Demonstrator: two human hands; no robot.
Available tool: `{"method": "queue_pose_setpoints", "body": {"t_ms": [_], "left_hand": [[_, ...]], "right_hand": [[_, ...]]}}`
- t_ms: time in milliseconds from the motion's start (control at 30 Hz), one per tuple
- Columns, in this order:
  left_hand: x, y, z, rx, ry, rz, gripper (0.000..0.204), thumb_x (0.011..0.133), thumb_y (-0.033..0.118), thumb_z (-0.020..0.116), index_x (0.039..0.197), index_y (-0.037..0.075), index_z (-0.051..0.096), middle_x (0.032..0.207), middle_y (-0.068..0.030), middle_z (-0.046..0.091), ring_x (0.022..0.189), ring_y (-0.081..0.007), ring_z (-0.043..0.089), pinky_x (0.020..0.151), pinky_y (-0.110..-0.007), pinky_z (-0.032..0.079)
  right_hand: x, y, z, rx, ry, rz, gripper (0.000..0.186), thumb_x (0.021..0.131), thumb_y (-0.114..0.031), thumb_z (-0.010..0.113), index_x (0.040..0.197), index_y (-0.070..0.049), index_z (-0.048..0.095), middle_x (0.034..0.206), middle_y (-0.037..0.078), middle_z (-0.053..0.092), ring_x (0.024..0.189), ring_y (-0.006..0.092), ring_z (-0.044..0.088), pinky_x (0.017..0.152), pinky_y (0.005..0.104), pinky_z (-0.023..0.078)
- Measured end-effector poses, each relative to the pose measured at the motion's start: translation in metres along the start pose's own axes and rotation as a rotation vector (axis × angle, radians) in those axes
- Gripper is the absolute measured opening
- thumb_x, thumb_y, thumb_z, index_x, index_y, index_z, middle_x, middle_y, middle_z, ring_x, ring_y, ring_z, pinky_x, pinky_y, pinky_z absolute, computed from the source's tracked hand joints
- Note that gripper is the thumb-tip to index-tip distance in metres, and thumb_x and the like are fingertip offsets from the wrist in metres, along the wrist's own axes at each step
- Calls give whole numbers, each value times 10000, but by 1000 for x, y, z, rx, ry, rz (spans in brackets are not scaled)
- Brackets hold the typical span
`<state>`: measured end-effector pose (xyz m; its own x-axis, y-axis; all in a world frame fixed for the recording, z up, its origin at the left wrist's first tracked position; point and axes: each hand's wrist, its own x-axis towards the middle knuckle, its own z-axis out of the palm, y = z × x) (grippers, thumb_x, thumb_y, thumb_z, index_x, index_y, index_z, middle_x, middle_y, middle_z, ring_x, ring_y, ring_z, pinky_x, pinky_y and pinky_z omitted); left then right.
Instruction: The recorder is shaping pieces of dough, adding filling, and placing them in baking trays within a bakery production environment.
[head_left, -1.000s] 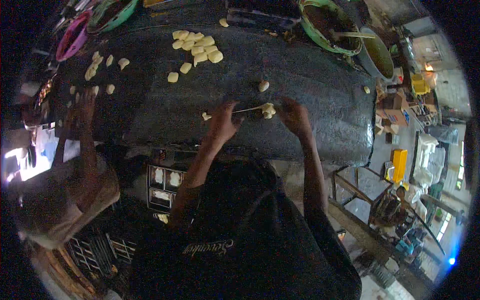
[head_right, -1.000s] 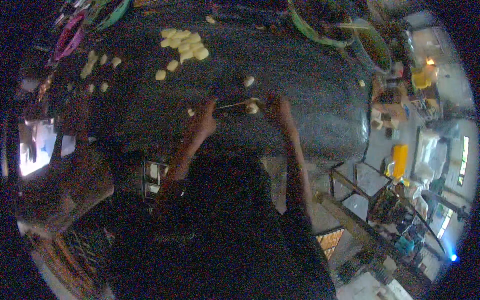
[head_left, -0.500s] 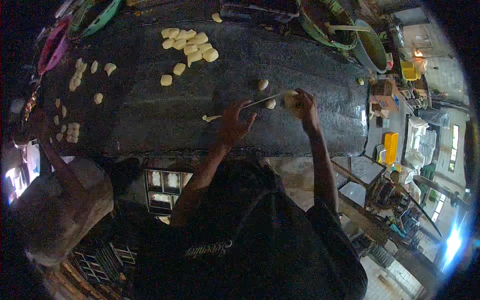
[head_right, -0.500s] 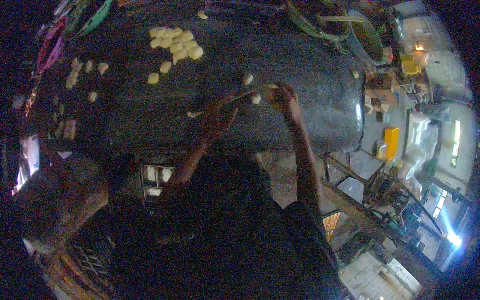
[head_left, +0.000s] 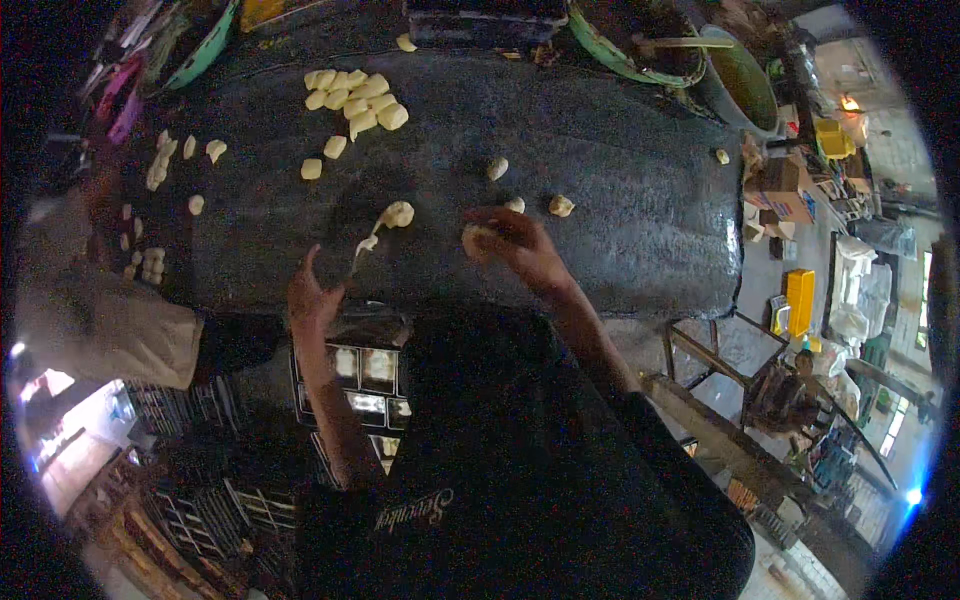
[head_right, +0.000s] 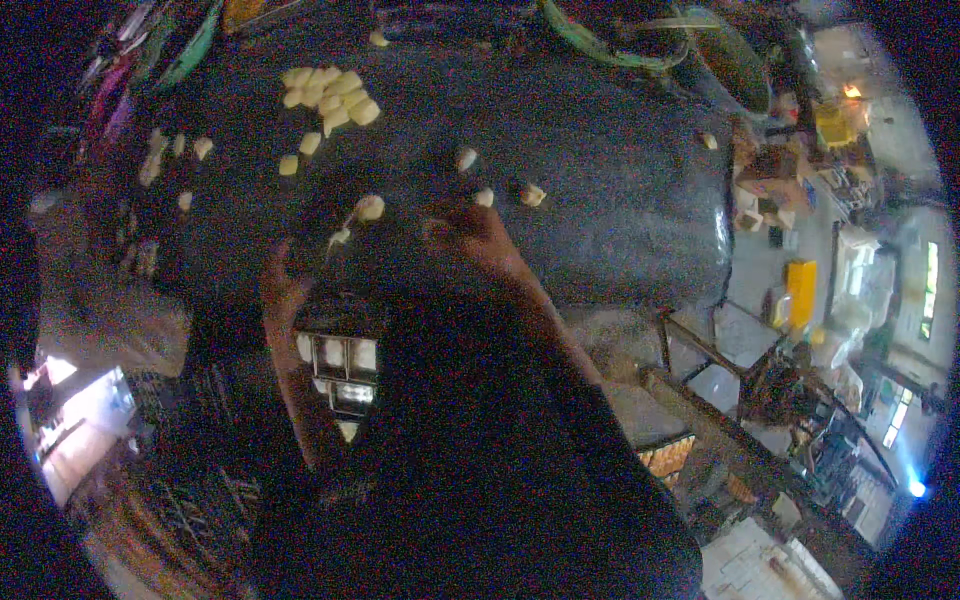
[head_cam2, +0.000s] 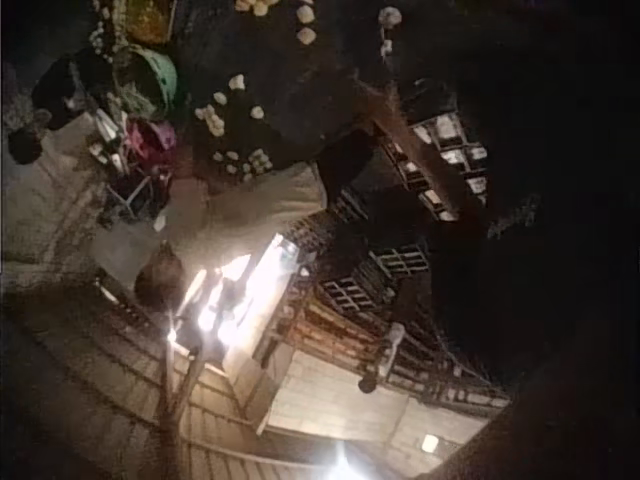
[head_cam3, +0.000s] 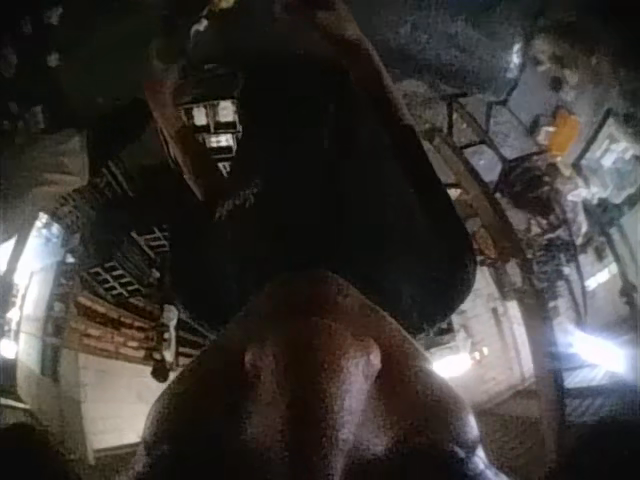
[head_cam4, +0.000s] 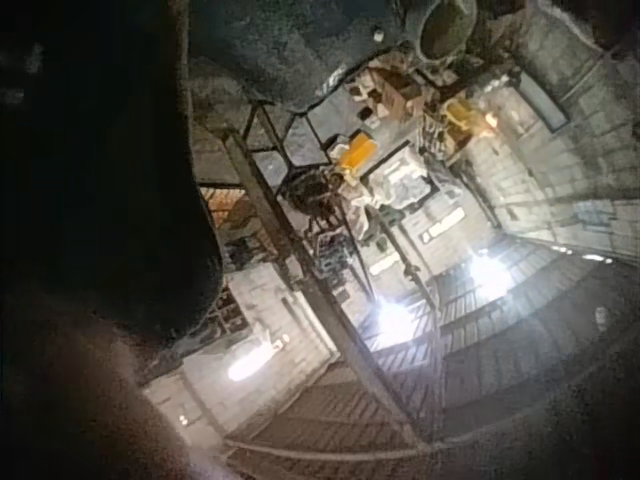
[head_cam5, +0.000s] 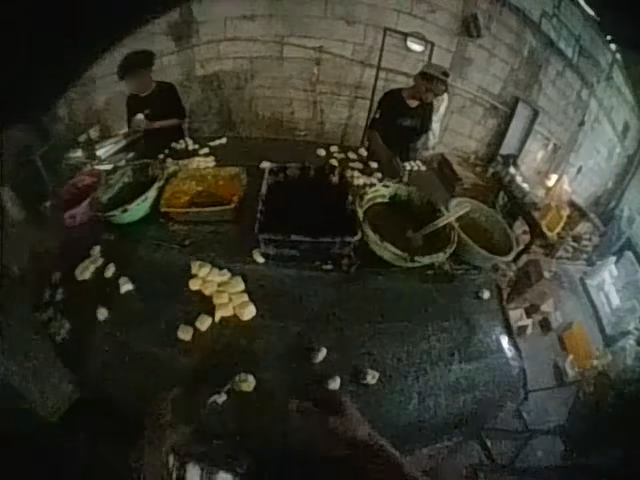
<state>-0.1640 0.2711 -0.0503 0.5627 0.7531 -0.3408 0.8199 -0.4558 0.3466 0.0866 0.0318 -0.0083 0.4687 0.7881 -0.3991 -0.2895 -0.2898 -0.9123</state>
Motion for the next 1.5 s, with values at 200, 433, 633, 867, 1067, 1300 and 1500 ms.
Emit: {"method": "queue_pose_setpoints", "body": {"t_ms": [200, 433, 633, 867, 1067, 1300, 1500], "left_hand": [[-49, 122, 38, -428, 154, 151, 527, 842, 293, 724, 1295, 119, 518, 1192, -148, 632, 1029, -323, 644, 893, -408, 525], [-92, 225, 135, -575, 162, 207, 360, 867, 274, 699, 1171, 100, 620, 1128, -102, 671, 986, -249, 677, 831, -363, 562], [-104, 191, 151, -652, 268, 78, 310, 886, 251, 675, 1150, 95, 635, 1108, -117, 678, 945, -236, 691, 785, -357, 571], [-100, 193, 102, -593, 248, -52, 271, 905, 202, 649, 1145, 78, 629, 1046, -119, 697, 932, -227, 697, 734, -324, 578], [-48, 151, 103, -650, 256, -9, 267, 897, 161, 660, 1139, 52, 622, 1069, -120, 686, 927, -226, 693, 753, -333, 574], [54, 140, 78, -430, 225, 441, 278, 926, 198, 632, 1172, 70, 610, 1097, -96, 676, 954, -227, 681, 787, -340, 564], [115, 136, 48, -743, -141, 181, 294, 946, 181, 605, 1217, 68, 588, 1229, -101, 620, 1095, -231, 622, 898, -335, 514]], "right_hand": [[-54, 20, -99, 26, 189, -57, 338, 864, -102, 631, 1193, -24, 620, 1047, 104, 675, 988, 218, 638, 887, 357, 508], [-98, 82, -222, -825, 190, -151, 309, 840, -92, 630, 1146, -57, 652, 1043, 180, 670, 923, 267, 668, 808, 383, 527], [-93, 14, -224, -899, 699, -326, 311, 831, -70, 646, 1142, -74, 648, 992, 157, 669, 870, 333, 660, 709, 415, 520], [39, 53, -108, -1216, -53, -848, 386, 837, -75, 618, 1221, -82, 582, 1123, 206, 586, 1020, 389, 587, 864, 440, 500], [91, 62, -103, -1106, -71, -962, 457, 858, -43, 575, 1304, -120, 511, 1258, 180, 512, 1098, 363, 556, 921, 480, 486], [154, 75, -122, -1217, 47, -543, 365, 854, -54, 593, 1215, -111, 585, 1181, 132, 590, 1069, 362, 587, 900, 451, 497], [115, -17, -237, -519, 697, -7, 263, 939, -211, 570, 1160, -73, 609, 1069, 101, 647, 935, 220, 609, 856, 369, 485]]}}
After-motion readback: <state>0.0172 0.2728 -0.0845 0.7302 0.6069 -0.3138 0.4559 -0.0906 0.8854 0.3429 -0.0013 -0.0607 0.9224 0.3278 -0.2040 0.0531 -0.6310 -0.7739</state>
